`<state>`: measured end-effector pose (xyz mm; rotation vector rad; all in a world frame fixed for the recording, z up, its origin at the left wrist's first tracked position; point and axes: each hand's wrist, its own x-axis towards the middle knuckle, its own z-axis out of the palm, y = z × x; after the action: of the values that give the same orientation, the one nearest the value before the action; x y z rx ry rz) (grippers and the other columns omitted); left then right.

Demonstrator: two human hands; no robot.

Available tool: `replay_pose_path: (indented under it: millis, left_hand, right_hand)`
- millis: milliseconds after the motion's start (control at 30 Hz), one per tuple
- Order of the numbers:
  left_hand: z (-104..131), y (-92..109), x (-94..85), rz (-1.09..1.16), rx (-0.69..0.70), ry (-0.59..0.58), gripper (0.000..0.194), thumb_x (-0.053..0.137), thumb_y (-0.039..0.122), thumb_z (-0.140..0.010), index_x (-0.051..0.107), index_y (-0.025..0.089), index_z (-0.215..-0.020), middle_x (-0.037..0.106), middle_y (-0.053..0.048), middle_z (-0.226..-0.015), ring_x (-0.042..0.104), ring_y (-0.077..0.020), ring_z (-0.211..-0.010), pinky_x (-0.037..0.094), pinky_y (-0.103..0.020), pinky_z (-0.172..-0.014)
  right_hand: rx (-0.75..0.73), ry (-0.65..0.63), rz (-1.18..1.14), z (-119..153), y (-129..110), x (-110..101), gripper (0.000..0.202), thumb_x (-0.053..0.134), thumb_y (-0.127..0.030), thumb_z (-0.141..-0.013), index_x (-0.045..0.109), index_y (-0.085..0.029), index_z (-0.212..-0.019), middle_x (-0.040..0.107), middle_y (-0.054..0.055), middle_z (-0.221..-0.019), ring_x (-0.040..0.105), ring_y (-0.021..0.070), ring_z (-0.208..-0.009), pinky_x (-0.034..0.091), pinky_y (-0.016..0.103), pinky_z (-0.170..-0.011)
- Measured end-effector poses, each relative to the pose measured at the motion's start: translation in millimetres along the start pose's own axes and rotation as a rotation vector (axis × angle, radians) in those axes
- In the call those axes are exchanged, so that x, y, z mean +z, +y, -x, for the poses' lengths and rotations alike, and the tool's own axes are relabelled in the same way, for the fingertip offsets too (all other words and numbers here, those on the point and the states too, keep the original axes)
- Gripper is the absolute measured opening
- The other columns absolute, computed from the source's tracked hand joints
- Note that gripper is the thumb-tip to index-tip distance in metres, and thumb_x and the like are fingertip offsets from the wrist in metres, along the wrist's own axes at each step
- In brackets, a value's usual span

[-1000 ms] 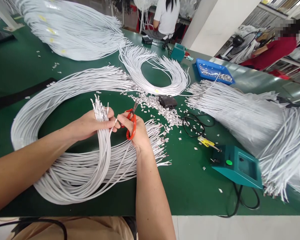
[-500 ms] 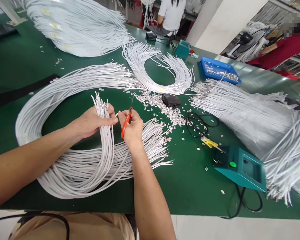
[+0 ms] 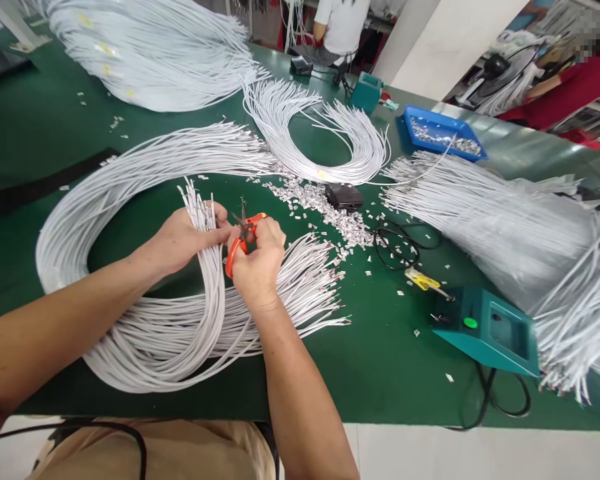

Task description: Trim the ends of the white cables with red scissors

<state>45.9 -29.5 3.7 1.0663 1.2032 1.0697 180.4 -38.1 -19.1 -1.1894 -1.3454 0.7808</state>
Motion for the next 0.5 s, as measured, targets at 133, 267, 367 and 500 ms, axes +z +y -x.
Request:
replay_pose_path:
  millis: [133,267,367,500]
  left_hand:
    - [1.3,1.2,-0.5,0.099,0.008,-0.024,0.028,0.082,0.018,-0.065,0.058,0.017,-0.080,0.064,0.004,-0.065,0.061,-0.0111,-0.060,0.048,-0.024,-0.060]
    - [0.1,2.4,-6.3,0.194,-0.114,-0.135,0.030,0.081,0.024,-0.072,0.062,0.018,-0.093,0.073,-0.002,-0.077,0.064,-0.0133,-0.065,0.051,-0.027,-0.065]
    - [-1.6,2.1,-10.3,0.231,-0.156,-0.174,0.031,0.081,0.026,-0.073,0.059,0.019,-0.095,0.074,-0.003,-0.081,0.063,-0.0129,-0.066,0.051,-0.028,-0.066]
    - [-2.6,1.4,-11.4,0.297,-0.168,-0.199,0.030,0.080,0.025,-0.074,0.055,0.020,-0.090,0.073,-0.001,-0.079,0.059,-0.0105,-0.063,0.048,-0.026,-0.064]
  right_hand:
    - [0.119,0.007,-0.164,-1.2,-4.4,-0.8,0.018,0.061,-0.030,-0.080,0.051,-0.022,-0.068,0.049,-0.002,-0.071,0.048,0.0129,-0.070,0.045,0.030,-0.074]
    - [0.306,-0.115,-0.284,-13.9,-7.8,-14.7,0.020,0.068,-0.036,-0.077,0.062,-0.019,-0.068,0.053,-0.003,-0.067,0.049,0.0115,-0.067,0.044,0.028,-0.074]
    - [0.338,-0.266,-0.161,-23.6,-7.1,-29.6,0.021,0.070,-0.039,-0.075,0.069,-0.018,-0.074,0.061,-0.001,-0.072,0.052,0.0127,-0.071,0.044,0.028,-0.074]
    - [0.327,-0.474,0.121,-28.3,-5.3,-43.0,0.020,0.067,-0.036,-0.074,0.072,-0.018,-0.082,0.066,0.001,-0.080,0.055,0.0141,-0.074,0.043,0.029,-0.073]
